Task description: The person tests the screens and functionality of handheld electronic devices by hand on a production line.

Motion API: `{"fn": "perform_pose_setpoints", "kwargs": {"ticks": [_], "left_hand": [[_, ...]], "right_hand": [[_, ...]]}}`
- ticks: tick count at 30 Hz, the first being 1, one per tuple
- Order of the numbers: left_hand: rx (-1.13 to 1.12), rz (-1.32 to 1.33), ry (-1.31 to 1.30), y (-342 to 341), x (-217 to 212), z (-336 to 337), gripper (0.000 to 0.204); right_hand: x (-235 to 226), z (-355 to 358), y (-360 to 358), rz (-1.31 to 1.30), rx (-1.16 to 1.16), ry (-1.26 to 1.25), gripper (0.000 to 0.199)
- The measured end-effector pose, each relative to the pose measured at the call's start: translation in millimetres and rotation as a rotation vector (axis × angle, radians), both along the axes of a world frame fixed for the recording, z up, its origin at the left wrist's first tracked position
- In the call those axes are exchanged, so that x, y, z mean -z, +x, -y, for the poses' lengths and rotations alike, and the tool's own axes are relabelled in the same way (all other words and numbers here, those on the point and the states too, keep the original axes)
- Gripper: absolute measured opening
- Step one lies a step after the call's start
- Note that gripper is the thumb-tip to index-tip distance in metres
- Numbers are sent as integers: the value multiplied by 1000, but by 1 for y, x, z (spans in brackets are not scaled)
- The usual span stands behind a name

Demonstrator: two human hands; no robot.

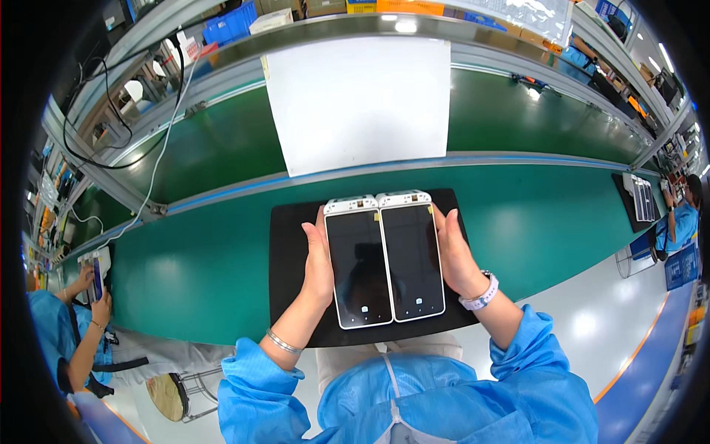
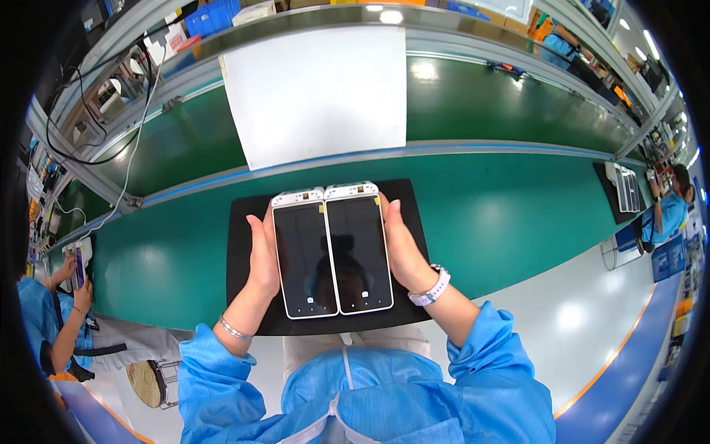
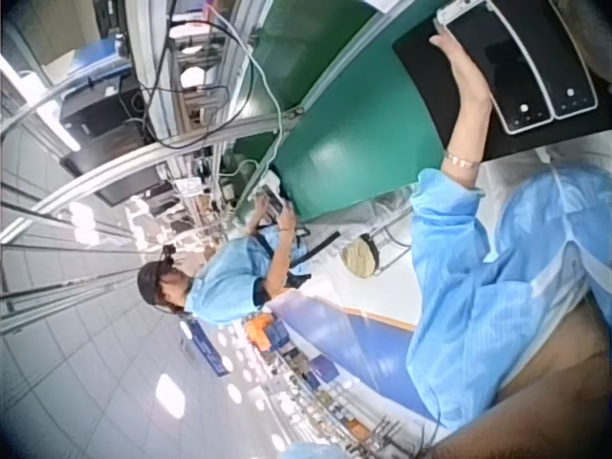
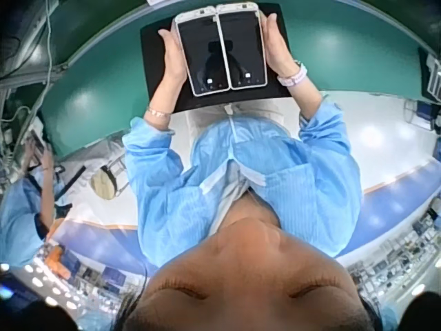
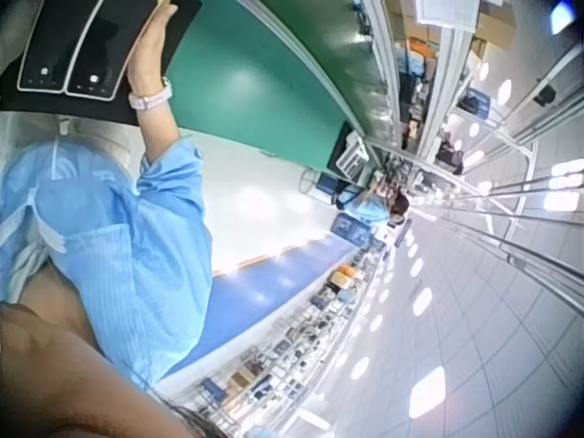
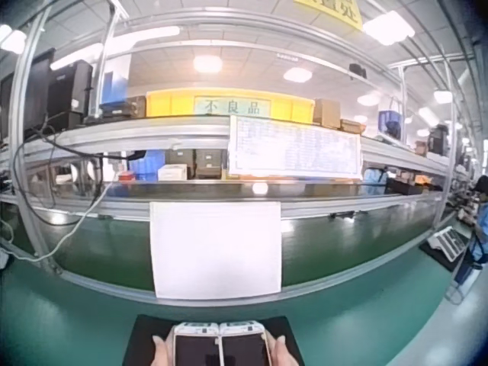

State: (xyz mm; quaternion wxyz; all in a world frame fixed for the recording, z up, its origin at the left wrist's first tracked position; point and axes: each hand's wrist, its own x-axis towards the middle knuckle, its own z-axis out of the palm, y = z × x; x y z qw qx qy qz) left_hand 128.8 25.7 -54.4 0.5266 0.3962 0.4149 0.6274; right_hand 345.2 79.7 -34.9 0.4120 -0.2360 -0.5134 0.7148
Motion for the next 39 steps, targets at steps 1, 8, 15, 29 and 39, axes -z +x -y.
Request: {"fn": "perform_pose_setpoints", "kwargs": {"ticks": [1,8,15,29,39], "left_hand": [[1,7,-14,-2,-2,4,77],[-43,-105,3,27,-17,79,76],[-141,-62,-21,32,-9,83,82],[-130,-209,-40,35,-8,82,83],[-739,-1239,-257,-23,-12,109,51]], "right_hand": [[2,-3,3,4,-9,-14,76],[23,54,29,84,29,3,87],[21,61,26,210,90,97,89],[23,60,31,71,78,14,79],[24,89,73,852,468,694,56]]}}
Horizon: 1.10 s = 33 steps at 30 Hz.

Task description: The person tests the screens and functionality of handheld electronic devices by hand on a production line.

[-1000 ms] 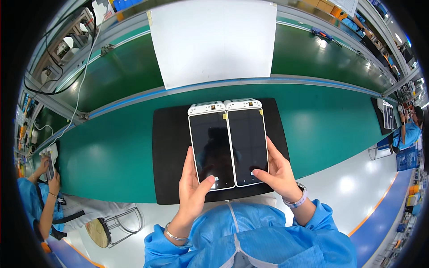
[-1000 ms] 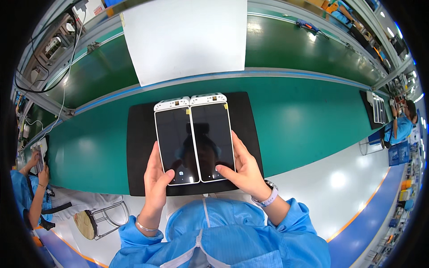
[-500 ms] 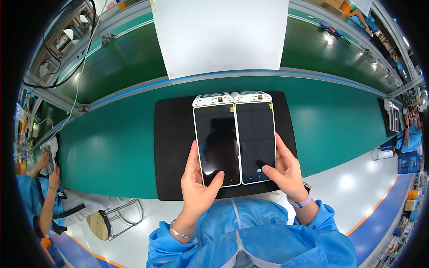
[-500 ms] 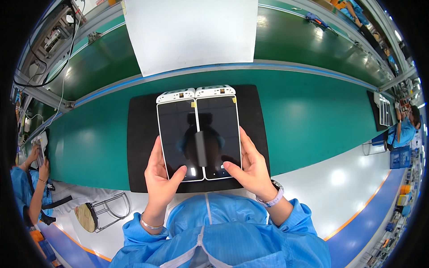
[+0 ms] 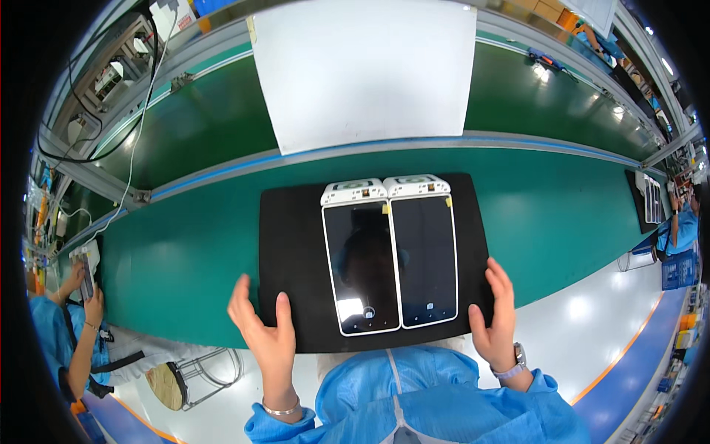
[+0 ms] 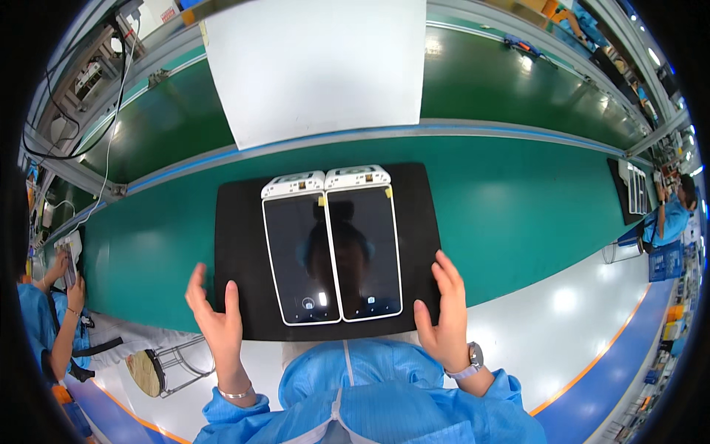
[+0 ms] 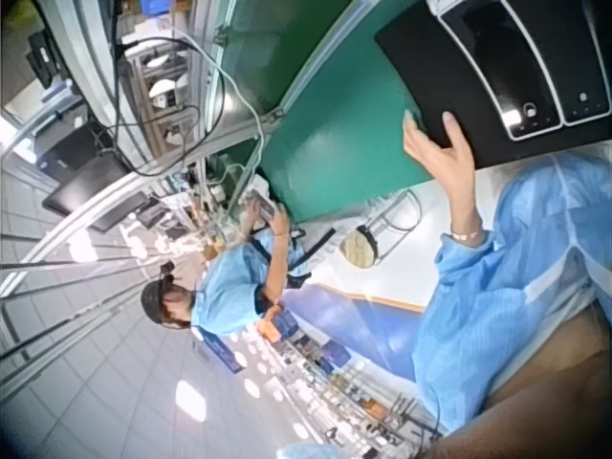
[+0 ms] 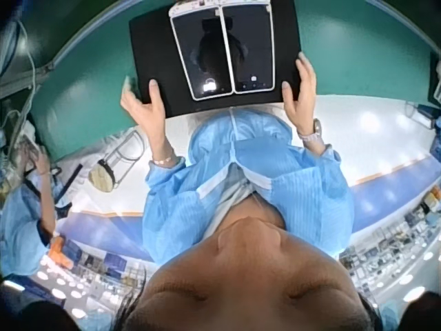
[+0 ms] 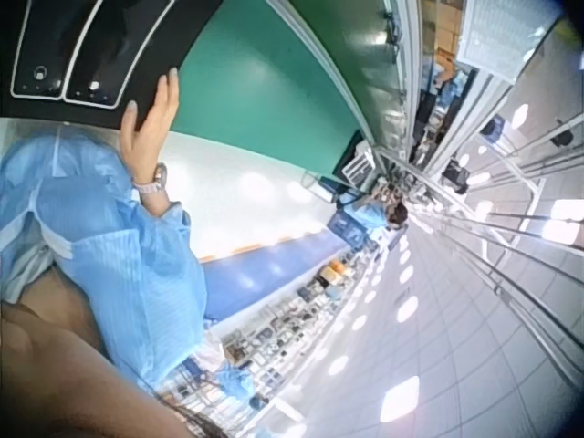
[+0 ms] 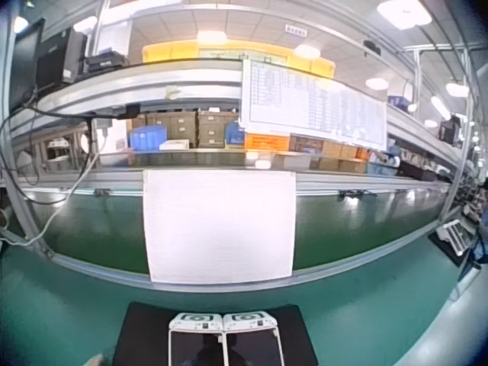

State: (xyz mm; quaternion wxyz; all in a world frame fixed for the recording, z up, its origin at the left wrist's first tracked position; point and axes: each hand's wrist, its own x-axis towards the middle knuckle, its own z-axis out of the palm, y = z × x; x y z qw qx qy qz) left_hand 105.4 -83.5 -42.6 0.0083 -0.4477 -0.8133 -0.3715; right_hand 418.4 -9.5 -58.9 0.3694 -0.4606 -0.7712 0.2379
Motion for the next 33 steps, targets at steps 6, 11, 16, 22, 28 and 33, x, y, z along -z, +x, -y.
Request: {"fn": "perform_pose_setpoints", "kwargs": {"ticks": [6,11,16,22,28,33], "left_hand": [[-4,195,88,16,4,-12,47],[21,267,86,14,1,-24,50],[113,271,21,1,-6,-25,53],[471,-94,-77,-50,-30,-94,50],[409,630,297,-107,-8,-221,70],[542,582,321,-89,-3,-223,56]], "right_hand": [[6,-13,-9,28,-35,161,51],[-2,-33,-4,-59,-38,-12,48],[-18,-66,7,-283,-166,-363,38],[-33,-215,-2,-373,-42,-214,38],[-39,-286,-50,-520,66,-374,48],[-22,-266,-52,-568,-135,-306,47]]}}
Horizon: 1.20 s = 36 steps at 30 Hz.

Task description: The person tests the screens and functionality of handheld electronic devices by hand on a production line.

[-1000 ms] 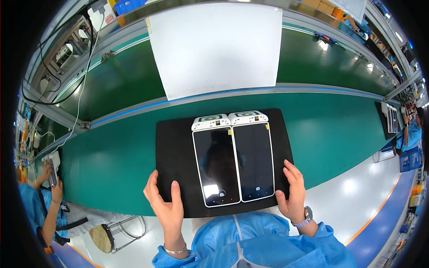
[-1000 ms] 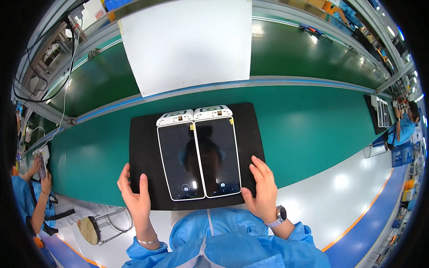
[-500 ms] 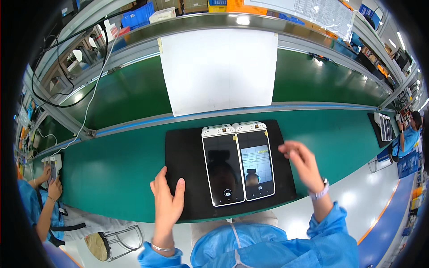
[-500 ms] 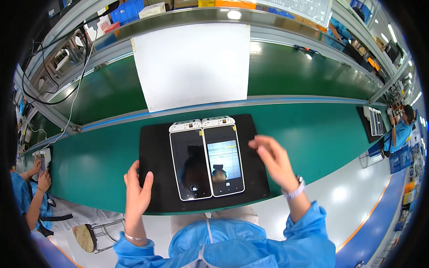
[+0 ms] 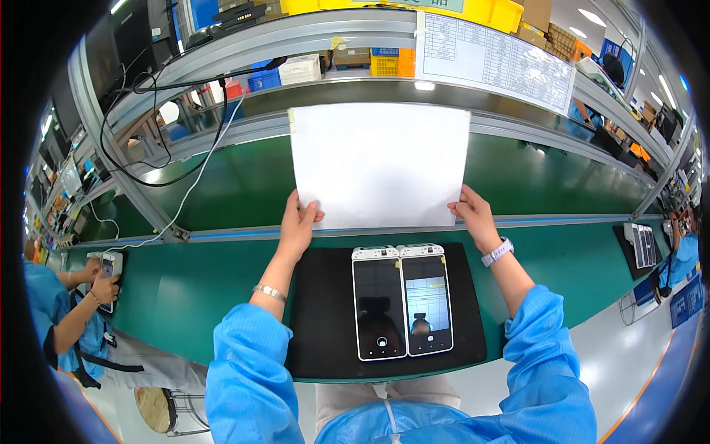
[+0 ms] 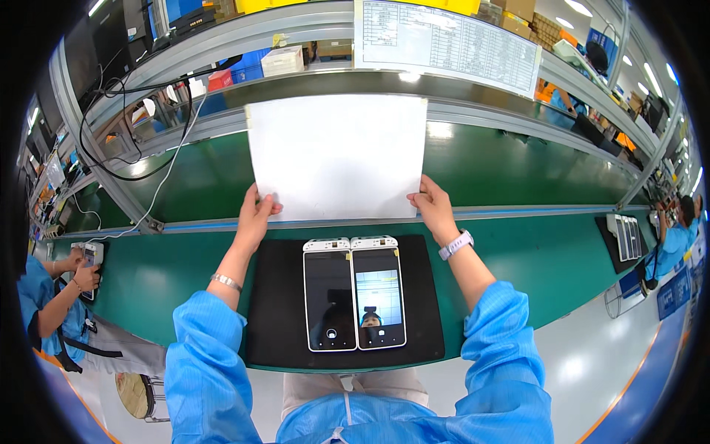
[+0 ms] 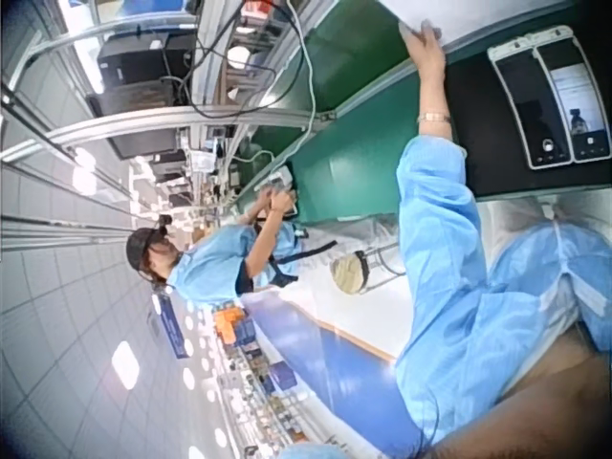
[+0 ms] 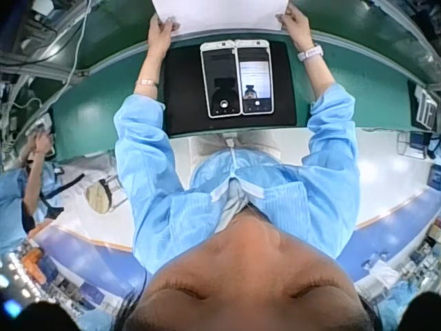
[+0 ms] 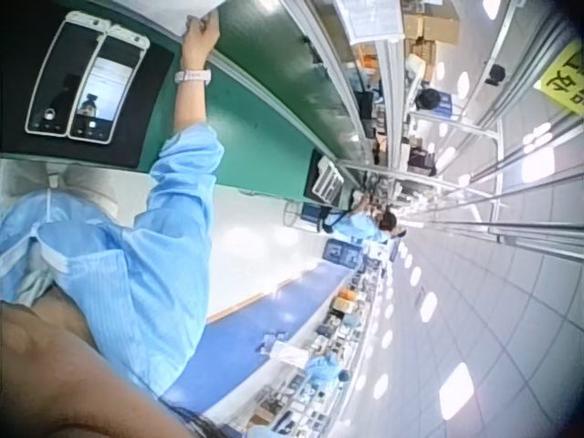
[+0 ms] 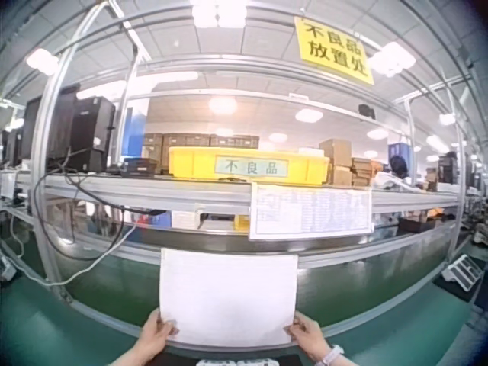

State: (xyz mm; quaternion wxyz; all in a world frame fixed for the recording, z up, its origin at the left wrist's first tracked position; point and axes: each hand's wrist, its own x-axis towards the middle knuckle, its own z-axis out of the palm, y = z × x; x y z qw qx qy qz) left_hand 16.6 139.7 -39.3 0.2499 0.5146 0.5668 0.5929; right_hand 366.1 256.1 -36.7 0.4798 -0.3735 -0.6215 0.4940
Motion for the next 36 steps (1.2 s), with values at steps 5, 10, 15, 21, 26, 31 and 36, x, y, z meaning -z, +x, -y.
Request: {"fn": "perform_pose_setpoints", "kwargs": {"ticks": [5,10,15,21,26,31,36], "left_hand": [[-95,-163,79,9,-19,58,27],[-4,-182,180,14,-12,107,39],[44,-487,210,8,-7,121,42],[87,-522,289,14,-5,118,33],[174,-517,418,14,2,111,32],[144,-368,387,7,10,110,29],[141,-336,382,9,13,108,28]], "right_hand": [[8,49,30,-113,67,277,44],[24,83,52,-90,-46,433,49],[46,103,66,-434,-195,-5,65],[54,110,74,-331,-173,82,59],[80,134,101,371,175,435,53],[34,243,53,163,79,35,15],[18,281,-12,641,-190,554,41]]}}
